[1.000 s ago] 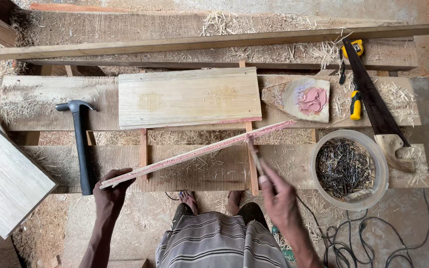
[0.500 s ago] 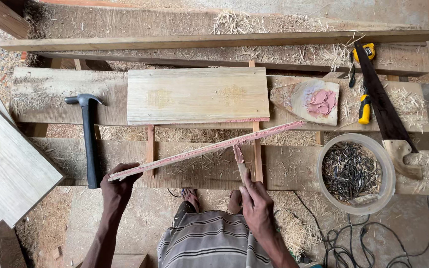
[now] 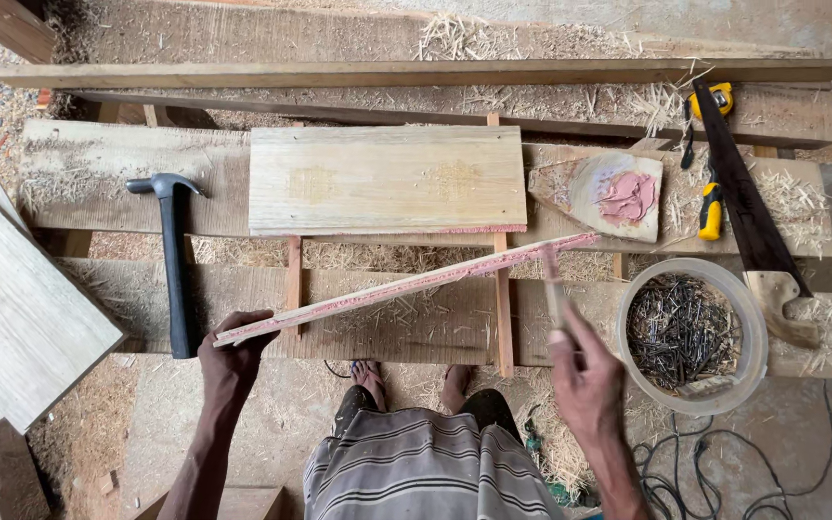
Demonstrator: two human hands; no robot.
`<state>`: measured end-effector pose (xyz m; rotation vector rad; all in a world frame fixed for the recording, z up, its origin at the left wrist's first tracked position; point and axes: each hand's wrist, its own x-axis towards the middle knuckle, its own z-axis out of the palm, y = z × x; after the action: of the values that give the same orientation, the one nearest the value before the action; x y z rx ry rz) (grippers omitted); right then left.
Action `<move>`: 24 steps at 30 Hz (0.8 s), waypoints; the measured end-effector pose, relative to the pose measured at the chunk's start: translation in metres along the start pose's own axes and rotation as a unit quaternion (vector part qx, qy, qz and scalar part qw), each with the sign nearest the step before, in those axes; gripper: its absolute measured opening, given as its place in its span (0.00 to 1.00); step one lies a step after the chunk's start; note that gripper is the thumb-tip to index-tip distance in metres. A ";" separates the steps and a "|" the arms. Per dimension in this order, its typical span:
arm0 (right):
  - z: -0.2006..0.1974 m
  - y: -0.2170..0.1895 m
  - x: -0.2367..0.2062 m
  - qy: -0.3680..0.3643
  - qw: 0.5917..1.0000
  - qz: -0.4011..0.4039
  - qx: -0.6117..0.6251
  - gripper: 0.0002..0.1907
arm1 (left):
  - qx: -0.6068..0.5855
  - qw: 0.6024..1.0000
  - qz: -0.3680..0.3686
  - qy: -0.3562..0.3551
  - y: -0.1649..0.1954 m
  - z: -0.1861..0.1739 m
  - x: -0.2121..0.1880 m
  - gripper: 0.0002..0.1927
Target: The person scoops pink wood glue from a can onto a small board, mixes it, then applies it to the edges of several wooden planks using a small stick. The person flips and repositions the planks to coat multiple edges before setting them aside.
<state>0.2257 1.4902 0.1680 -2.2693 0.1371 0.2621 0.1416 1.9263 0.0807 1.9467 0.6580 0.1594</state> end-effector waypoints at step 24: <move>0.092 0.002 -0.051 0.046 0.979 -0.199 -0.030 0.29 | 0.028 1.000 0.004 -0.004 -0.004 -0.012 0.011 0.10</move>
<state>0.1628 1.5594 0.1203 -2.3092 -0.2790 -0.0498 0.1447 1.9427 0.0813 2.0029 0.6560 0.1387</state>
